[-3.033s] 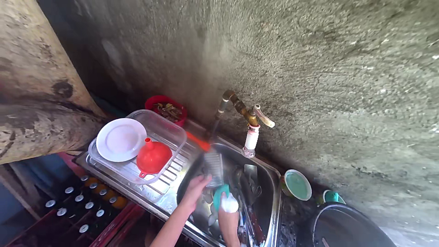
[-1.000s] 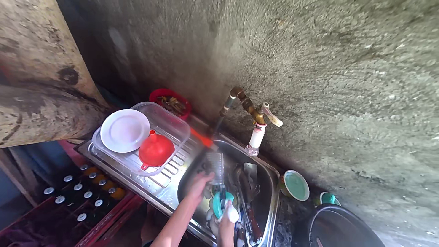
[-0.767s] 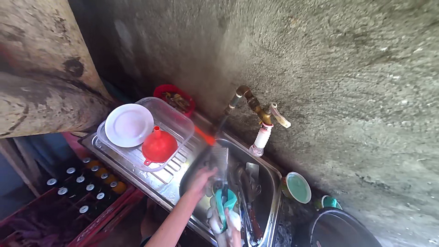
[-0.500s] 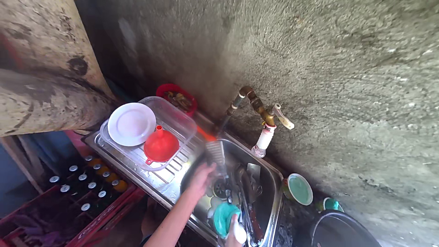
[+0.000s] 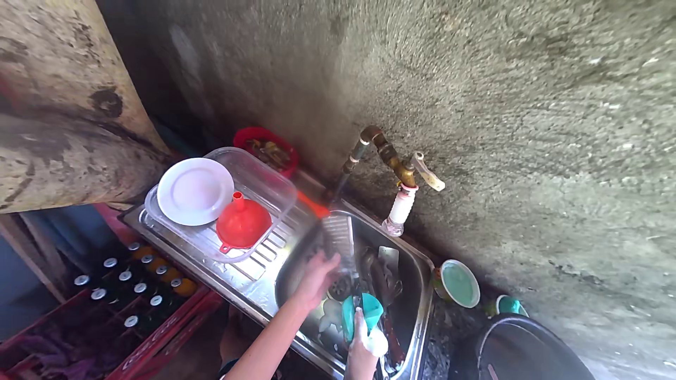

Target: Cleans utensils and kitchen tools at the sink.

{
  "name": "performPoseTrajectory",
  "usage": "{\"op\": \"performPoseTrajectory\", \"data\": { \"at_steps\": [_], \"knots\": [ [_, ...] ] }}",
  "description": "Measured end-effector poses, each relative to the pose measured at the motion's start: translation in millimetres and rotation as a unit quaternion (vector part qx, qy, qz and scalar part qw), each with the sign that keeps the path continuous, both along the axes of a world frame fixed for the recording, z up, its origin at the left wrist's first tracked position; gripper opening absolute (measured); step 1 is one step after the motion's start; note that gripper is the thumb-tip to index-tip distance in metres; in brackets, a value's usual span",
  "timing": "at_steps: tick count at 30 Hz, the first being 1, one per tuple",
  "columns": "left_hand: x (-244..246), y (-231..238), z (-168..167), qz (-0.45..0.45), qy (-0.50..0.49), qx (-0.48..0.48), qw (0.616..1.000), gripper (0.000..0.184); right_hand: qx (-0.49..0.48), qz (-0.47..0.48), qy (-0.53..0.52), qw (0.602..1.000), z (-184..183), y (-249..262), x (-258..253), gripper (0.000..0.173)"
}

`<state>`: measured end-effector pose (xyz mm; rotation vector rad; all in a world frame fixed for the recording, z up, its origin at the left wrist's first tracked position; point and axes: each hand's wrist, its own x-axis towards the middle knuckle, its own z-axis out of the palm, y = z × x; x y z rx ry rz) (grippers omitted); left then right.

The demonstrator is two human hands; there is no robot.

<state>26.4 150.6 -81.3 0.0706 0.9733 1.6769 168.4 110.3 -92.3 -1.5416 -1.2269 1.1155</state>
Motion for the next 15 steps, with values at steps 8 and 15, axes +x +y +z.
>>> {"op": "performPoseTrajectory", "data": {
  "at_steps": [8, 15],
  "knots": [
    [50, -19, -6, -0.1, 0.132, 0.084, 0.983, 0.044, -0.003, -0.077, 0.097, 0.992, -5, -15, -32, 0.018],
    [42, -22, -4, -0.223, 0.203, 0.094, 0.949, 0.036, -0.074, -0.071, 0.089, 0.991, -12, -11, -19, 0.023]
  ]
}}
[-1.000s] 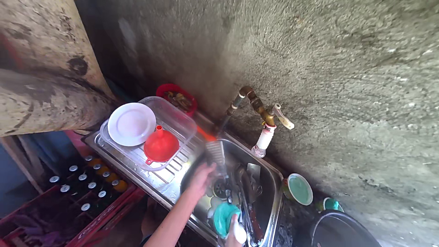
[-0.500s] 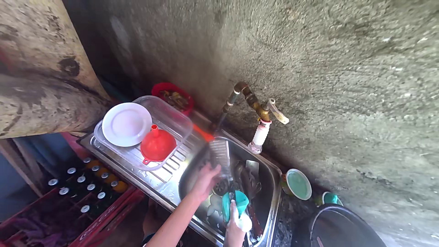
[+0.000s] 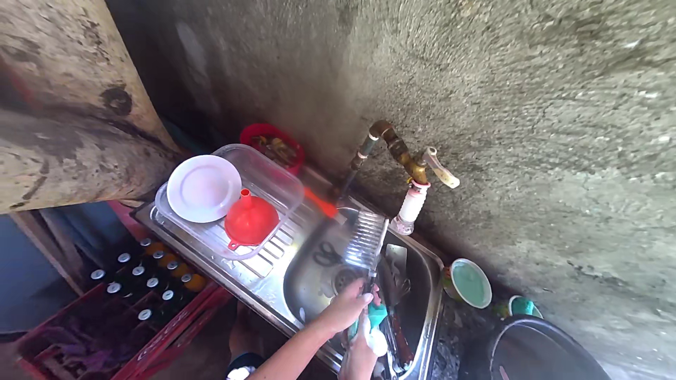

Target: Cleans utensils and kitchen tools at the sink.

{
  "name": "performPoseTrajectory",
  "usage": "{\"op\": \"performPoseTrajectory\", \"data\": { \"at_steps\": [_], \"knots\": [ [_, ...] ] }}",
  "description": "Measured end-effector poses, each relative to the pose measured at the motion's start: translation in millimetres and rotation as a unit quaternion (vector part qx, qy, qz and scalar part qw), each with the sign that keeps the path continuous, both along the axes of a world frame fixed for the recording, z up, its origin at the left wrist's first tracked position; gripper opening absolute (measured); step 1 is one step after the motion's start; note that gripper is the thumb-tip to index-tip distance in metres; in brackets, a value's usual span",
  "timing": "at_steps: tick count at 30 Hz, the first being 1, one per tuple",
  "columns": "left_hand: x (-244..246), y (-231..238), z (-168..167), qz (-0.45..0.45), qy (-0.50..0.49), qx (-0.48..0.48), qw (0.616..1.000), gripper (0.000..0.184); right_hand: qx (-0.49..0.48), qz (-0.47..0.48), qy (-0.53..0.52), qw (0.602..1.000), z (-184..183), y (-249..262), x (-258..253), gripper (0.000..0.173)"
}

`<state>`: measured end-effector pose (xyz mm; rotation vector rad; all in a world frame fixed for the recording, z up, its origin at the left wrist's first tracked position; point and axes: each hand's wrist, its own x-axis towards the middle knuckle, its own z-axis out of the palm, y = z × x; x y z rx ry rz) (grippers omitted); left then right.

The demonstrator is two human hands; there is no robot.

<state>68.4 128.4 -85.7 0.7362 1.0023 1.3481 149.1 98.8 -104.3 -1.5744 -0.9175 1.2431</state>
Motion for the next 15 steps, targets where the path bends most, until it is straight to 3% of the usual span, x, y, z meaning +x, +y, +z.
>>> {"op": "performPoseTrajectory", "data": {
  "at_steps": [3, 7, 10, 12, 15],
  "knots": [
    [-2, 1, 4, 0.045, 0.011, -0.015, 0.999, 0.027, -0.011, 0.043, -0.064, 0.997, 14, -7, 10, 0.027],
    [-15, 3, 5, 0.073, 0.037, -0.075, 0.994, 0.038, 0.022, 0.023, -0.096, 0.995, 20, -15, 27, 0.033],
    [-21, -5, -11, 0.01, -0.004, -0.061, 0.998, 0.029, -0.009, -0.009, 0.002, 1.0, 19, 3, 39, 0.048],
    [-20, -12, -17, -0.012, -0.019, -0.042, 0.999, 0.035, -0.001, -0.011, 0.088, 0.996, 18, 24, 39, 0.056],
    [-13, -20, -18, -0.03, 0.044, -0.057, 0.997, 0.032, 0.007, 0.013, 0.168, 0.986, 12, 48, 35, 0.076]
  ]
}}
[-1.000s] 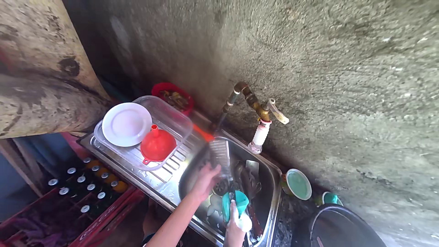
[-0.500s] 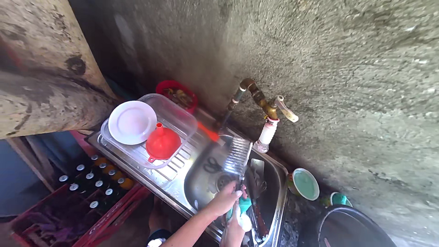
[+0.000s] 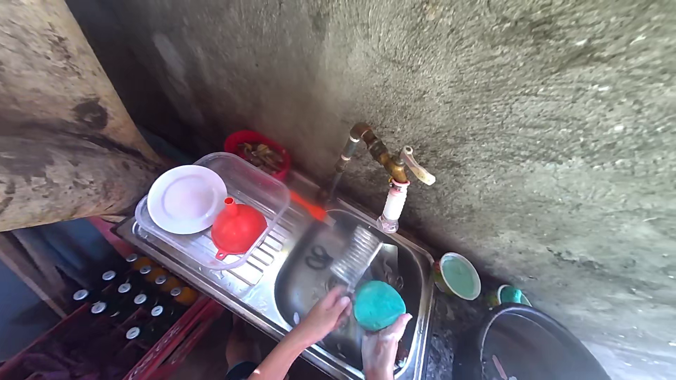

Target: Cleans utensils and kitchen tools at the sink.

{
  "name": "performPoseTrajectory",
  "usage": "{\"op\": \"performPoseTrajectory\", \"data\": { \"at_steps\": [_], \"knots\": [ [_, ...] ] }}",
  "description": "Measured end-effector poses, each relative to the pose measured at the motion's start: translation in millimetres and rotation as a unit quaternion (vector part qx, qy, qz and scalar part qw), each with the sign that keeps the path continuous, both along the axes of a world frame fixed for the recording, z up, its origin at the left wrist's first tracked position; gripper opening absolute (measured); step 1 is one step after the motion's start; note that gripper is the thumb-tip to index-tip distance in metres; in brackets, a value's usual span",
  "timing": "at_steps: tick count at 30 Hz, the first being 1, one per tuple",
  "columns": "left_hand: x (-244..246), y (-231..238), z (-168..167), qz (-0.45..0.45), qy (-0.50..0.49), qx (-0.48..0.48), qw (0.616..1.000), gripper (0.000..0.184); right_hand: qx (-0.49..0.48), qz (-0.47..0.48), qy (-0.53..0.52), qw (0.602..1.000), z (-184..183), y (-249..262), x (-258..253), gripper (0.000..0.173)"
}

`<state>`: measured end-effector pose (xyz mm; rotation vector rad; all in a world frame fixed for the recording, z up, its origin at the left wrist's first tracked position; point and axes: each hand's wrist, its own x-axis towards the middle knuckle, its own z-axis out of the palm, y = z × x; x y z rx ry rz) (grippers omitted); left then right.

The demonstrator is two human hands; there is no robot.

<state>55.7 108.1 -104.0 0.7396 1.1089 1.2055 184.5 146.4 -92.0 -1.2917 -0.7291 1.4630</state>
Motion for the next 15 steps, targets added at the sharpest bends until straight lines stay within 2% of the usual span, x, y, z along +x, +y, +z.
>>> {"op": "performPoseTrajectory", "data": {
  "at_steps": [2, 3, 7, 9, 12, 15],
  "knots": [
    [5, -3, -2, -0.033, 0.108, 0.007, 0.994, 0.034, 0.005, 0.011, 0.033, 0.999, 1, 6, -6, 0.082],
    [7, -4, -4, -0.043, 0.155, 0.013, 0.987, 0.035, 0.013, 0.028, 0.048, 0.998, 3, 6, -8, 0.078],
    [10, -6, -10, -0.027, 0.219, 0.014, 0.975, 0.037, 0.009, 0.084, 0.107, 0.991, 6, 3, -9, 0.028],
    [10, -10, -10, -0.054, 0.258, 0.002, 0.965, 0.039, 0.023, 0.095, 0.059, 0.993, 2, 6, -10, 0.029],
    [18, -14, 4, -0.116, 0.347, -0.037, 0.93, 0.041, 0.014, 0.033, -0.027, 0.999, -5, 10, -16, 0.016],
    [25, -16, 10, -0.146, 0.38, -0.072, 0.911, 0.042, -0.013, -0.001, -0.082, 0.997, -5, 22, -20, 0.008]
  ]
}}
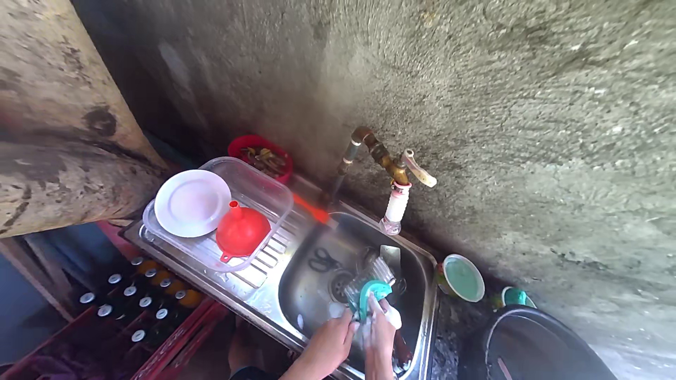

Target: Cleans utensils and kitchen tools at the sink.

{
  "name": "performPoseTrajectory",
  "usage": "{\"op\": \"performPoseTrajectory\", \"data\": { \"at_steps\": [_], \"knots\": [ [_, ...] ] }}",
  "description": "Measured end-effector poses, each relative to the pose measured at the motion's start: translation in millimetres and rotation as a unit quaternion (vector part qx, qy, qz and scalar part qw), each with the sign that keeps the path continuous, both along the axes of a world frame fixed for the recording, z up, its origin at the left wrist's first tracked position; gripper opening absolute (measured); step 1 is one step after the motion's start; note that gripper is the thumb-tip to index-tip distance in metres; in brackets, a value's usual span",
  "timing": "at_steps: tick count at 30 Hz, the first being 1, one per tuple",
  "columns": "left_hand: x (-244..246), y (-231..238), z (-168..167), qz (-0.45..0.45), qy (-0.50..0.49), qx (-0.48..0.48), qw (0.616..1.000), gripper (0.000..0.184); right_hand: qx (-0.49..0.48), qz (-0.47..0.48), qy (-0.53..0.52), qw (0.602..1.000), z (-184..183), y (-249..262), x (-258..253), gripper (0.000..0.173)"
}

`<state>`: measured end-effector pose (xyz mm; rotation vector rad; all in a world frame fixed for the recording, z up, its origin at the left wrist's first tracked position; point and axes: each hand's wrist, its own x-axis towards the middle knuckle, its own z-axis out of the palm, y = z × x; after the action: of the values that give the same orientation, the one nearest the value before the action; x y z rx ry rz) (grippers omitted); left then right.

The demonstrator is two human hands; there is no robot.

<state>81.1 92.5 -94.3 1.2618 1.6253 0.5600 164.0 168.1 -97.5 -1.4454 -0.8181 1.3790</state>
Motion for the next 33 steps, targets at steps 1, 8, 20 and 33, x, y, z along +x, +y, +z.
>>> {"op": "performPoseTrajectory", "data": {
  "at_steps": [1, 8, 20, 33],
  "knots": [
    [3, -3, -3, 0.007, 0.008, 0.009, 1.0, 0.042, -0.005, -0.009, -0.005, 1.0, 1, 5, -1, 0.007],
    [4, -17, -1, 0.017, -0.001, -0.01, 1.0, 0.042, -0.04, -0.085, 0.03, 0.995, 0, 25, -5, 0.009],
    [-12, -59, -45, 0.209, -0.231, 0.028, 0.95, 0.04, 0.1, -0.134, -0.022, 0.986, 54, 74, 56, 0.019],
    [28, -13, -25, 0.393, -0.434, 0.062, 0.808, 0.044, 0.243, 0.109, -0.281, 0.922, -11, -63, -8, 0.019]
  ]
}}
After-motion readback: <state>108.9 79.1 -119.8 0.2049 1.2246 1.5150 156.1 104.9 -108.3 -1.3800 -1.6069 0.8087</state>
